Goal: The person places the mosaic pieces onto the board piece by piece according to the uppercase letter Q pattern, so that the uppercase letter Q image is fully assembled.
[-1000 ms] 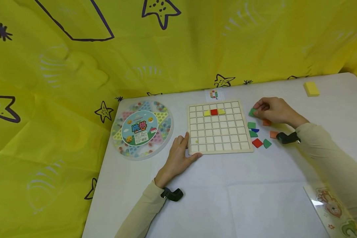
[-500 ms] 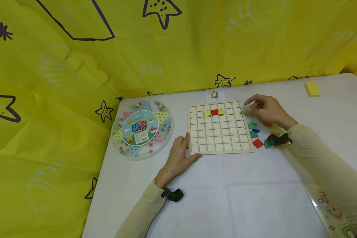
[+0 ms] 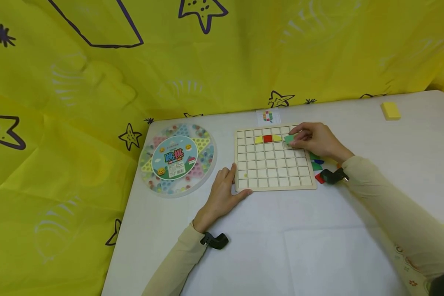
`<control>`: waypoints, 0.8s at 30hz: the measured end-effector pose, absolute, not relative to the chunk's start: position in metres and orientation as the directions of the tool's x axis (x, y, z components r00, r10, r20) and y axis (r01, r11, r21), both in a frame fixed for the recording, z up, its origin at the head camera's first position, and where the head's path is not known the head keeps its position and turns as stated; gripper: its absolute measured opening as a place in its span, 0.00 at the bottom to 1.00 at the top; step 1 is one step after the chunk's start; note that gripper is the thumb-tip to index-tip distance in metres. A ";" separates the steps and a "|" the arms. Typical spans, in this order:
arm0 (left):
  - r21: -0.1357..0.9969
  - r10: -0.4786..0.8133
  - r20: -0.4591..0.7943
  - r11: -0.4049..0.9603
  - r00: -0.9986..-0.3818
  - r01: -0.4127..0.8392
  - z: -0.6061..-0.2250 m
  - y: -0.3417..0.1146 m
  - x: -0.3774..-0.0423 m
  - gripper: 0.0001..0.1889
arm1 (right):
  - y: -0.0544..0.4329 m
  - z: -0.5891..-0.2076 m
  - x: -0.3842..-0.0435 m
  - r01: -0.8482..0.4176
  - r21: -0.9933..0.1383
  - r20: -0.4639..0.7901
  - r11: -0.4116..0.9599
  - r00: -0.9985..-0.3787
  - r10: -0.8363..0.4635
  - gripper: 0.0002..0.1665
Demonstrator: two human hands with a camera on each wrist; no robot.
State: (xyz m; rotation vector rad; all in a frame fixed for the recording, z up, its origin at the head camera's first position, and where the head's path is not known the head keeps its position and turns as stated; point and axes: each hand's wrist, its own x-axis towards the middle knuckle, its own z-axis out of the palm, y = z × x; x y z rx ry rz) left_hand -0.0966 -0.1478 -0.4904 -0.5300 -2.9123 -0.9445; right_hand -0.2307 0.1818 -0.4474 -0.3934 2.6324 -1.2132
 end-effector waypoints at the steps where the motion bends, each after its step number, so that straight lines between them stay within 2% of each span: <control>1: 0.563 0.310 0.138 0.757 -0.941 0.331 -0.490 -0.148 -0.097 0.52 | 0.180 -0.447 -0.231 -0.154 -0.765 -0.084 0.625 -0.939 -0.334 0.21; 12: 0.563 0.313 0.141 0.755 -0.939 0.336 -0.489 -0.147 -0.098 0.52 | 0.165 -0.449 -0.234 -0.230 -0.754 -0.044 0.615 -0.917 -0.397 0.19; 24: 0.566 0.306 0.133 0.757 -0.943 0.326 -0.491 -0.148 -0.097 0.52 | 0.159 -0.456 -0.237 -0.234 -0.737 -0.056 0.634 -0.914 -0.403 0.17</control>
